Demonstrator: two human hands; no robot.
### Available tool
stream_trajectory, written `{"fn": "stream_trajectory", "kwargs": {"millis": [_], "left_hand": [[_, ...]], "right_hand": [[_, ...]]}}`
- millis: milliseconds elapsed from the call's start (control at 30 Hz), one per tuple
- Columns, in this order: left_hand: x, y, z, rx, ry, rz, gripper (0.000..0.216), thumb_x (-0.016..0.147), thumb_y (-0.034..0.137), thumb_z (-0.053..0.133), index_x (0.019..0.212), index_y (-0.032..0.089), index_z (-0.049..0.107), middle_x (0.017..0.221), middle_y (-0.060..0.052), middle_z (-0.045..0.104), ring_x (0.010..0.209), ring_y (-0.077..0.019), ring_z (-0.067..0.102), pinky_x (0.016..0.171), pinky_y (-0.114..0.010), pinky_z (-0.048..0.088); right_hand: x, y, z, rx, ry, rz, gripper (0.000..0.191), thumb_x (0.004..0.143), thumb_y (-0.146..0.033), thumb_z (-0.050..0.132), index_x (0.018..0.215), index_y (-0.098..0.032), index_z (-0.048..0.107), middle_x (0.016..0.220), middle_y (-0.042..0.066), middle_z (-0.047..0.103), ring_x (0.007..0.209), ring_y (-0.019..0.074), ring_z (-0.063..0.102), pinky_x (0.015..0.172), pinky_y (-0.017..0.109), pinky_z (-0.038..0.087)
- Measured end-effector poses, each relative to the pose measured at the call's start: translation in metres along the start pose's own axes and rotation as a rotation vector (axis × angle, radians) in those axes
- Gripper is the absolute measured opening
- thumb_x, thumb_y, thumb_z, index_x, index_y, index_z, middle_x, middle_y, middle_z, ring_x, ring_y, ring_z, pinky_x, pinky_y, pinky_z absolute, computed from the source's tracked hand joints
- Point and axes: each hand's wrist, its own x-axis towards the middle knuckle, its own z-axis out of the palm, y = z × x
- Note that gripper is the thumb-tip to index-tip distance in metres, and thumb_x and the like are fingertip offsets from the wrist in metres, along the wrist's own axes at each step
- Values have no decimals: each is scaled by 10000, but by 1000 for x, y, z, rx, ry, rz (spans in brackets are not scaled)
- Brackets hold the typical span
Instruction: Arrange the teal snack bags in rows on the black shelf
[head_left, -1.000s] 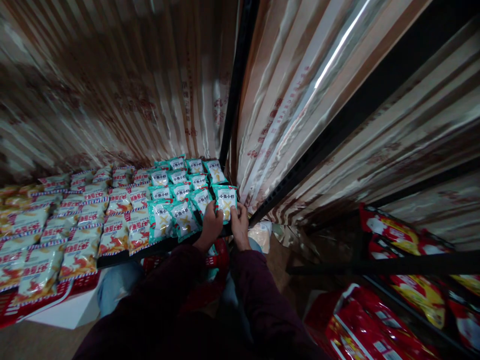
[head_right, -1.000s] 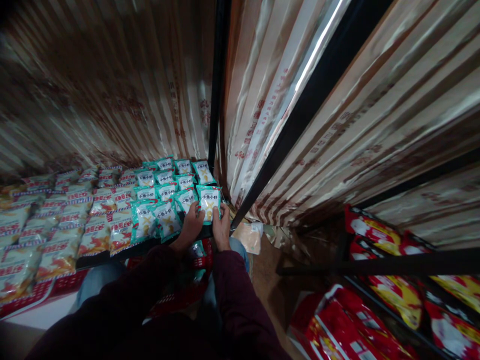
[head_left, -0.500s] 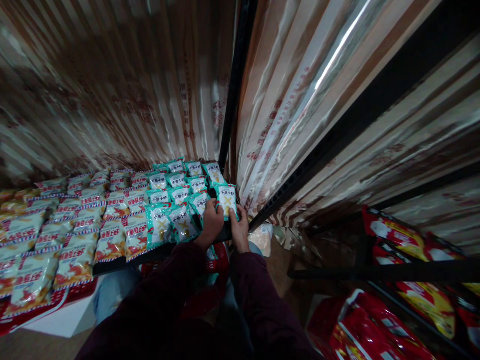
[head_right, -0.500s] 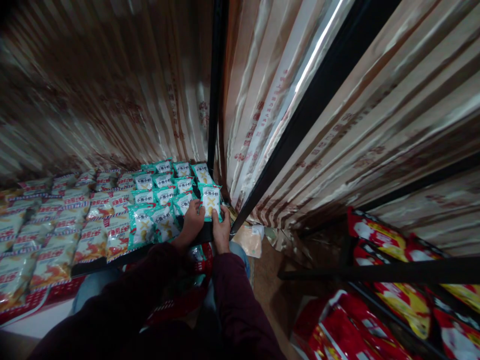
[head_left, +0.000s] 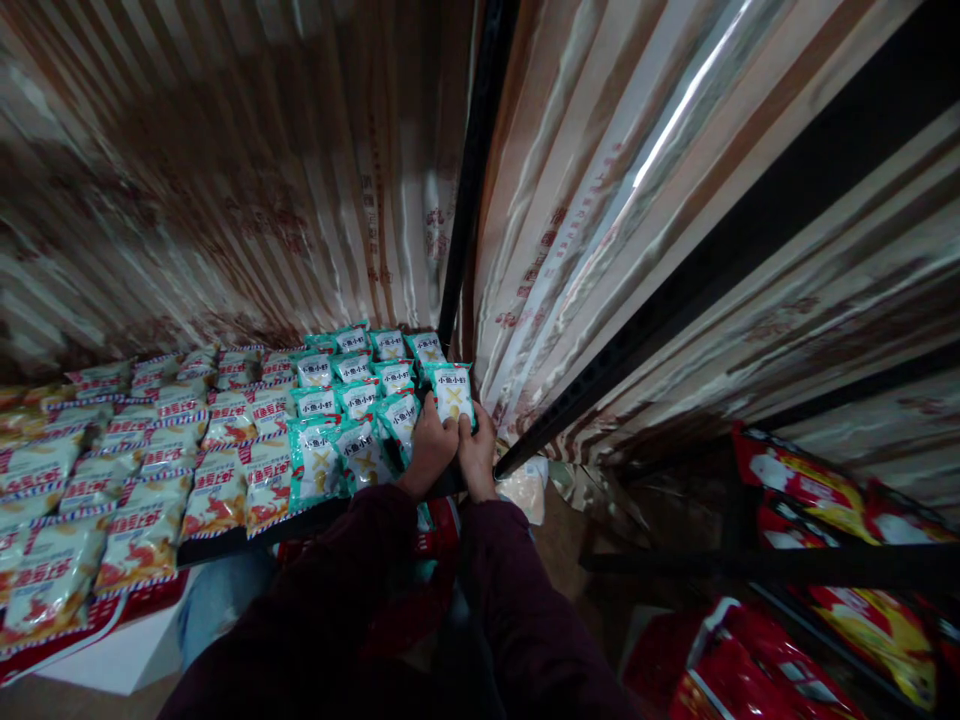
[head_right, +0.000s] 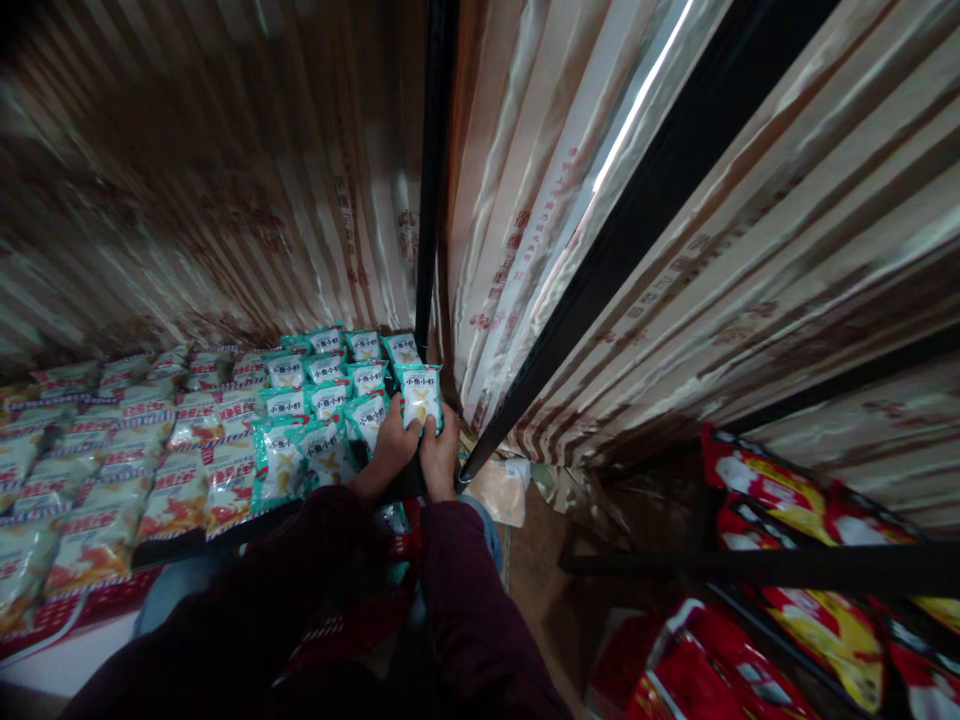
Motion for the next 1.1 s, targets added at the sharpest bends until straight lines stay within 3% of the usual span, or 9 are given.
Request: {"fn": "stream_trajectory", "kwargs": {"millis": [533, 933, 1100], "left_hand": [[40, 20, 8, -137, -7, -96, 591, 798, 167, 499, 1376, 82, 408, 1356, -200, 520, 1285, -289, 479, 1092, -403, 369], [55, 4, 25, -119, 99, -177, 603, 795, 235, 530, 1366, 102, 391, 1319, -201, 535, 1232, -274, 526, 1051, -368, 398], [60, -2, 29, -144, 143, -138, 629, 790, 236, 539, 1379, 107, 360, 1350, -200, 502, 1288, -283, 467, 1081, -397, 367]], "right_hand": [[45, 9, 22, -46, 38, -85, 415, 834, -342, 449, 1151, -131, 613, 1157, 139, 636, 1089, 240, 565, 996, 411, 415], [49, 2, 36, -162, -72, -114, 448, 823, -245, 437, 1241, -171, 581, 1215, 108, 636, 1104, 234, 569, 1006, 412, 411], [56, -6, 32, -285, -190, -147, 470, 842, -205, 409, 1294, -182, 539, 1261, 91, 609, 1148, 217, 550, 1033, 375, 392]]}}
